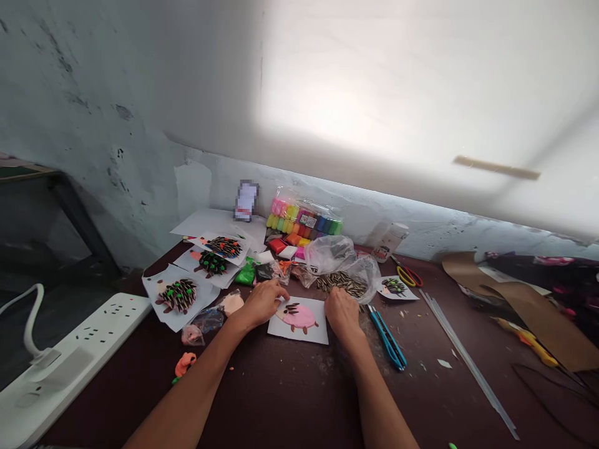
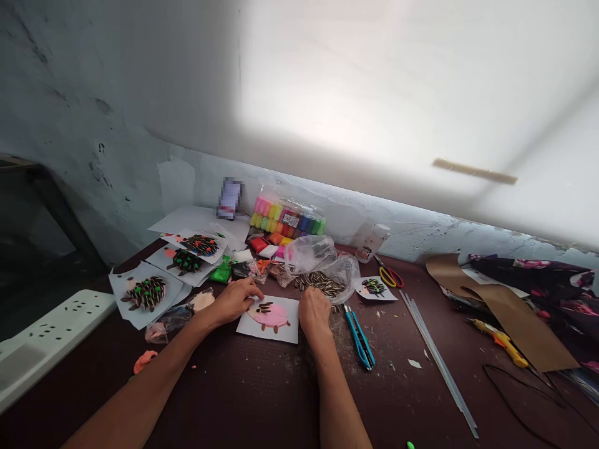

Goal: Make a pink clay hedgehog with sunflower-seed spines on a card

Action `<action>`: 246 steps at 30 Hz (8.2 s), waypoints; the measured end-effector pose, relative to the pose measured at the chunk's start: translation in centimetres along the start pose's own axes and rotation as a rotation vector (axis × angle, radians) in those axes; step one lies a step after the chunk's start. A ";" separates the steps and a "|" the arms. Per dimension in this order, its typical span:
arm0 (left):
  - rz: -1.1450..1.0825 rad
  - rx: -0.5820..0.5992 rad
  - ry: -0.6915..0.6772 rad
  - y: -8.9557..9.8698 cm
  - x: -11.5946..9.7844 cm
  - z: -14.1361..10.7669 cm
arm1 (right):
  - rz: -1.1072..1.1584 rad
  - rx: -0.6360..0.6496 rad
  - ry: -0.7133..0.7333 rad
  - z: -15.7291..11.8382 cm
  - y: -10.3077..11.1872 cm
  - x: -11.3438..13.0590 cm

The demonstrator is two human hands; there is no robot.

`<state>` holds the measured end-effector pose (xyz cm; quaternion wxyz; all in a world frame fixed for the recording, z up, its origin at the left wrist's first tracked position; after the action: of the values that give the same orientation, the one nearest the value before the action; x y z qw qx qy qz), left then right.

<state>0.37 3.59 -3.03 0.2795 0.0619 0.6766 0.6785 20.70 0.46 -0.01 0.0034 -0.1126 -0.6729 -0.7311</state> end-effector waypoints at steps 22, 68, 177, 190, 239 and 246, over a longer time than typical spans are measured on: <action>-0.022 -0.009 0.003 -0.1 0.2 0.0 | 0.893 0.200 0.354 -2.5 0.8 2.7; -0.010 -0.008 0.000 -0.1 0.2 -0.1 | 0.517 0.087 0.406 -3.0 0.2 3.4; 0.010 -0.022 -0.010 -0.2 0.2 0.0 | 0.397 0.101 0.415 -3.9 -0.5 4.7; 0.004 -0.009 0.003 -0.1 0.2 -0.1 | 0.507 -0.071 0.226 -1.8 0.3 1.8; 0.011 -0.006 0.013 0.2 -0.2 -0.1 | 0.102 -0.158 0.054 0.5 -0.6 -0.1; 0.014 0.005 0.022 0.3 -0.1 -0.1 | 0.494 -0.027 0.088 -0.4 0.0 0.4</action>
<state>0.36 3.47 -2.71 0.2671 0.0601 0.6809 0.6793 20.29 0.11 0.05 0.2098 -0.2419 -0.6143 -0.7212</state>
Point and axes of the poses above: each hand's wrist, its own z-axis towards the middle knuckle, its own y-axis out of the back of the hand, x = y × z, the point moved 1 cm from there along z, towards the middle knuckle, and after that the axes turned 14 degrees about z, right-handed, at the moved point
